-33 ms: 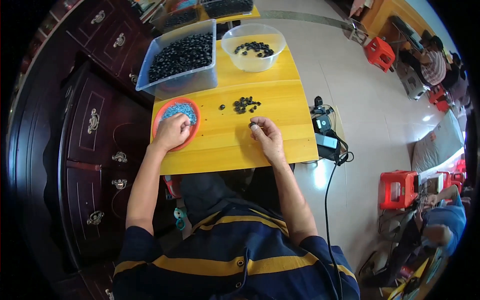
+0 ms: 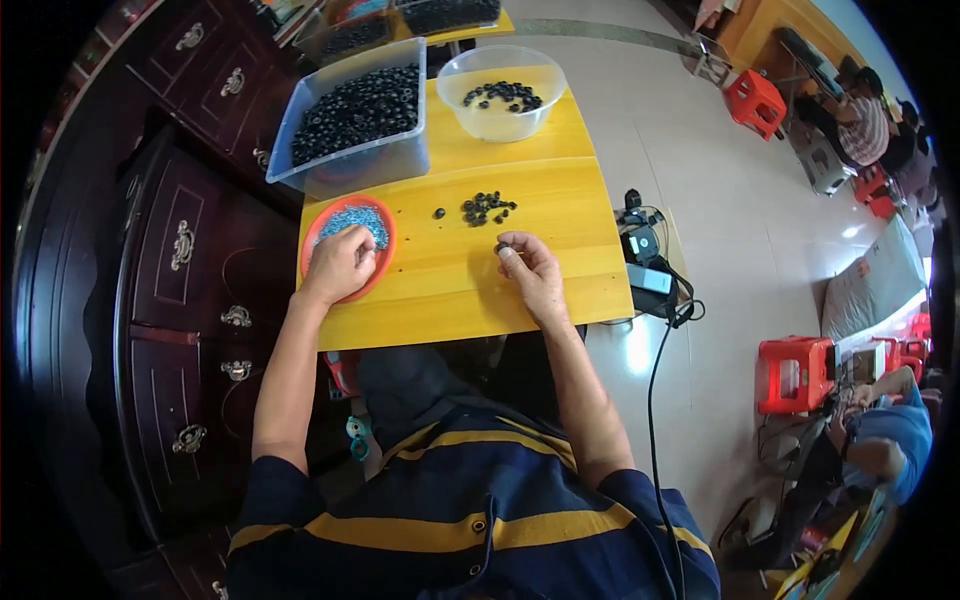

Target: The person assembles small components by picking up wire pieces from a dish and inserting them into black plastic caps by hand.

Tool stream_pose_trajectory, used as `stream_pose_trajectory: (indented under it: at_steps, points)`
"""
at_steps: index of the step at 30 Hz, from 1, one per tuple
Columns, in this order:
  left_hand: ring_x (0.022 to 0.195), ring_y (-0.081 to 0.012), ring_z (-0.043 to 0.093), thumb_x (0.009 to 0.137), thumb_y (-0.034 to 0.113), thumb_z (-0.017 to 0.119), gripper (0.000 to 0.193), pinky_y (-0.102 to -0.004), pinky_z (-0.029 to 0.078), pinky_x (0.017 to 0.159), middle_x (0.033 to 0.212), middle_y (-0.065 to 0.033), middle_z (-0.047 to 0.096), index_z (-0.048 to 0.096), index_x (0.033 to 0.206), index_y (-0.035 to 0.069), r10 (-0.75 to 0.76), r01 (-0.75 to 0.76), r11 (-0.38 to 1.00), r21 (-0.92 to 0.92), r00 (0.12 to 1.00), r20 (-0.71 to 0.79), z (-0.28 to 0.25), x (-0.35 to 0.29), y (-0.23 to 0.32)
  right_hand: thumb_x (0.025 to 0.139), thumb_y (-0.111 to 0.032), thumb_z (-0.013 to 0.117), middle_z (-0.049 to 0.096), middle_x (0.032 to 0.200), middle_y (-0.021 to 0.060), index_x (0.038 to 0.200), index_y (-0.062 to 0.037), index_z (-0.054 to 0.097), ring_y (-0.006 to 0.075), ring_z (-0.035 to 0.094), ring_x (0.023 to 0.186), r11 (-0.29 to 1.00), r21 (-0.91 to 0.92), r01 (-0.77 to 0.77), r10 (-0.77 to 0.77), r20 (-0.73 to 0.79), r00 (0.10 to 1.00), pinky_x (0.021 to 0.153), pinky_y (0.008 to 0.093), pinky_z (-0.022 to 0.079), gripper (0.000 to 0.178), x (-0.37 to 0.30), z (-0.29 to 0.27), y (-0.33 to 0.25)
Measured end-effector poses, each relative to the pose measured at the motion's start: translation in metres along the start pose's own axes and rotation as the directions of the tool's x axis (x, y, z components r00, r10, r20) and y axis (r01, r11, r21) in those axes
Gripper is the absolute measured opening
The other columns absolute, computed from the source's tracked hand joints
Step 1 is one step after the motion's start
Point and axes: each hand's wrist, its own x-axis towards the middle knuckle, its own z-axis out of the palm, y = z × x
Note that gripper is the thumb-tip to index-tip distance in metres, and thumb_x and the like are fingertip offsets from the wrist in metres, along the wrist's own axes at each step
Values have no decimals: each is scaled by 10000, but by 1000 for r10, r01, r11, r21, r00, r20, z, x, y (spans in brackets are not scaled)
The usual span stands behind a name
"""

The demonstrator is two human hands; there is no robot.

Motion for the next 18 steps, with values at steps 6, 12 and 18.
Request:
stream_pose_trajectory:
  at_steps: [6, 12, 18]
  points:
    - [569, -73, 556, 824, -37, 634, 83, -228, 434, 530, 694, -24, 589, 577, 849, 18, -98, 90, 917, -388, 995, -1, 21, -5, 47, 950, -88, 619, 634, 963, 2, 1149, -20, 603, 75, 570, 789, 999, 20, -46, 45, 33, 998, 726, 228, 485, 211, 0, -7, 6]
    - [649, -9, 541, 857, -37, 640, 79, -169, 430, 572, 767, 31, 602, 650, 912, 19, -251, 176, 654, -736, 968, 9, 68, 7, 85, 949, -77, 618, 663, 1018, 47, 1151, -18, 598, 102, 613, 886, 988, 152, -5, -8, 81, 997, 754, 244, 504, 211, -5, -11, 11]
    - [730, -81, 608, 849, -33, 650, 97, -221, 492, 643, 871, -27, 639, 691, 931, -3, -214, 79, 647, -759, 974, -81, 90, 25, 108, 948, -76, 617, 668, 1059, 72, 1157, -20, 582, 132, 625, 966, 960, 281, 1, -30, 101, 994, 805, 264, 509, 219, -6, -18, 9]
